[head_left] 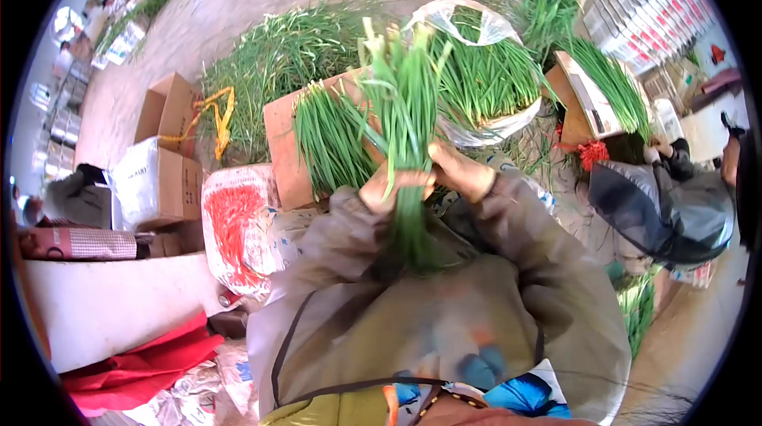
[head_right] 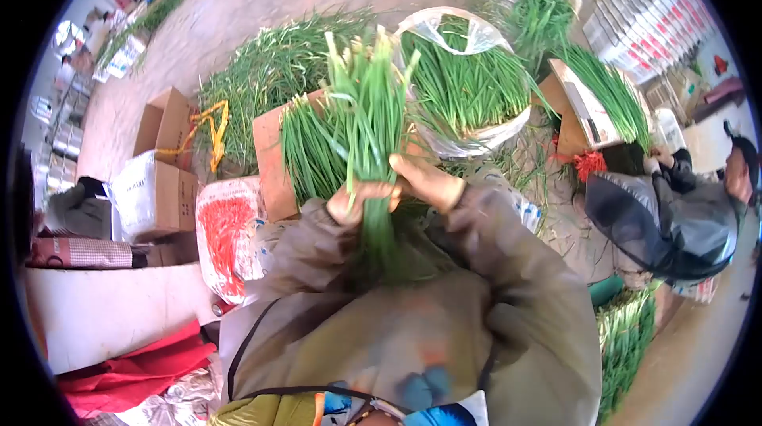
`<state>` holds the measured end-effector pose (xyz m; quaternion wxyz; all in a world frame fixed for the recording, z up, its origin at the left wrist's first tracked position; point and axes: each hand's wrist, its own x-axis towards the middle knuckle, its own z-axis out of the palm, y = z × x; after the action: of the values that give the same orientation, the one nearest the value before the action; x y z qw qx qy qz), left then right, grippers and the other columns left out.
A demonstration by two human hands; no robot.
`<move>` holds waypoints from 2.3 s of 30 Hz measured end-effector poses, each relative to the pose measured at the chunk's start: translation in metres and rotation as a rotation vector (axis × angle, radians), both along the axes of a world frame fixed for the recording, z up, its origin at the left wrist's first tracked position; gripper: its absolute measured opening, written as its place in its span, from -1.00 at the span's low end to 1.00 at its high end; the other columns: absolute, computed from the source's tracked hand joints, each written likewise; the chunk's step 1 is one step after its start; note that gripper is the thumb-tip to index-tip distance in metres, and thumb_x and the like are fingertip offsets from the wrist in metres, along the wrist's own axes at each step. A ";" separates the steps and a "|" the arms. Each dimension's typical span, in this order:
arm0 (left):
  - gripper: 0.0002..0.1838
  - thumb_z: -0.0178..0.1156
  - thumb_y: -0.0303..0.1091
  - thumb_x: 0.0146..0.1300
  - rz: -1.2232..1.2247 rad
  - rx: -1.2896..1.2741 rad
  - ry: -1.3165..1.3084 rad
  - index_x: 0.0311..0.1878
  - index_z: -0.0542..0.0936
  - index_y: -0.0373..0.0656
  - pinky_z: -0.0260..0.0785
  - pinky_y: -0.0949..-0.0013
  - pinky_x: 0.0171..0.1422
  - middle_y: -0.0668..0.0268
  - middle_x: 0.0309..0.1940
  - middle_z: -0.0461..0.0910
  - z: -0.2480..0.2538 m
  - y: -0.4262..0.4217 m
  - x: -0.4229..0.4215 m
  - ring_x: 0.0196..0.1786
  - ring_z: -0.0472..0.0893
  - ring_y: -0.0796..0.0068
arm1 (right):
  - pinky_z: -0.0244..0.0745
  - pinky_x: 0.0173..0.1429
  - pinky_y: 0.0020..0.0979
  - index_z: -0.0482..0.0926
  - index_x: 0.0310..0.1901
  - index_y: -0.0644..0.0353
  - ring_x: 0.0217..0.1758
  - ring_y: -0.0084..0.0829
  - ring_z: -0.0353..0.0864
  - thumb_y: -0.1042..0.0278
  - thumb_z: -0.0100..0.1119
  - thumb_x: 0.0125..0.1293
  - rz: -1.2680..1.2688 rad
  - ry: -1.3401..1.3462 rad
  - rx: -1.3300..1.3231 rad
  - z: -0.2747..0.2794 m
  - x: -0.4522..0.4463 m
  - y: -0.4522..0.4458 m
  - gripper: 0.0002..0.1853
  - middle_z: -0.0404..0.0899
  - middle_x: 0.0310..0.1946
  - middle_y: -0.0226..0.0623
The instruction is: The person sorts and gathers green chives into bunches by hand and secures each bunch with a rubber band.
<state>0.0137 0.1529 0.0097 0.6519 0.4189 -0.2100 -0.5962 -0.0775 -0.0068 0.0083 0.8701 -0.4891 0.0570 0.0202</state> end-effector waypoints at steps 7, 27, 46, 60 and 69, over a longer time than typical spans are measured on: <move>-0.40 0.31 -0.51 -0.07 -0.261 0.230 0.146 0.12 0.39 -0.29 0.44 0.46 -0.35 0.20 -0.37 0.53 0.020 0.116 -0.017 -0.43 0.54 0.42 | 0.44 -0.22 -0.36 0.46 -0.05 0.11 -0.28 -0.43 0.48 0.00 0.16 0.21 -0.397 -0.125 0.608 0.044 0.048 0.007 -0.60 0.44 -0.39 -0.44; -0.49 0.35 -0.55 -0.08 -0.015 0.293 0.007 0.01 0.45 -0.20 0.38 0.42 -0.32 0.29 -0.33 0.55 0.027 0.203 -0.056 -0.42 0.52 0.45 | 0.43 -0.14 -0.53 0.57 -0.19 0.25 -0.29 -0.49 0.52 0.48 0.16 0.20 -0.421 -0.111 -0.524 0.023 0.007 0.015 -0.86 0.58 -0.36 -0.37; -0.25 0.33 -0.66 -0.08 0.216 0.487 -0.244 0.23 0.29 -0.12 0.39 0.43 -0.03 0.35 -0.13 0.53 0.042 0.231 -0.075 -0.15 0.51 0.52 | 0.46 -0.17 -0.42 0.46 0.05 0.21 -0.29 -0.36 0.56 0.19 0.24 0.17 0.037 0.276 -1.709 0.020 -0.041 -0.049 -0.55 0.59 -0.31 -0.23; -0.08 0.43 -0.34 -0.20 0.102 0.640 -0.758 0.30 0.21 -0.14 0.29 0.37 0.13 0.10 -0.07 0.54 0.026 0.222 -0.082 0.02 0.52 0.26 | 0.49 -0.26 -0.36 0.57 -0.20 0.02 -0.38 -0.31 0.61 0.28 0.12 0.18 -0.125 -0.097 -1.408 0.015 -0.005 0.046 -0.84 0.61 -0.40 -0.25; -0.06 0.41 -0.37 -0.20 0.188 0.496 -0.534 0.33 0.17 -0.16 0.30 0.37 0.13 0.11 -0.05 0.54 -0.005 0.248 -0.080 0.01 0.52 0.29 | 0.42 -0.10 -0.19 0.60 -0.18 0.10 -0.17 -0.07 0.56 0.14 0.03 0.20 0.010 0.621 -1.977 -0.014 -0.030 -0.084 -0.72 0.56 -0.28 -0.08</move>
<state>-0.0659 0.4009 0.0050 0.5050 0.7221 -0.1826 -0.4362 -0.1073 -0.0906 -0.0058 0.0272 -0.9586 0.2678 0.0932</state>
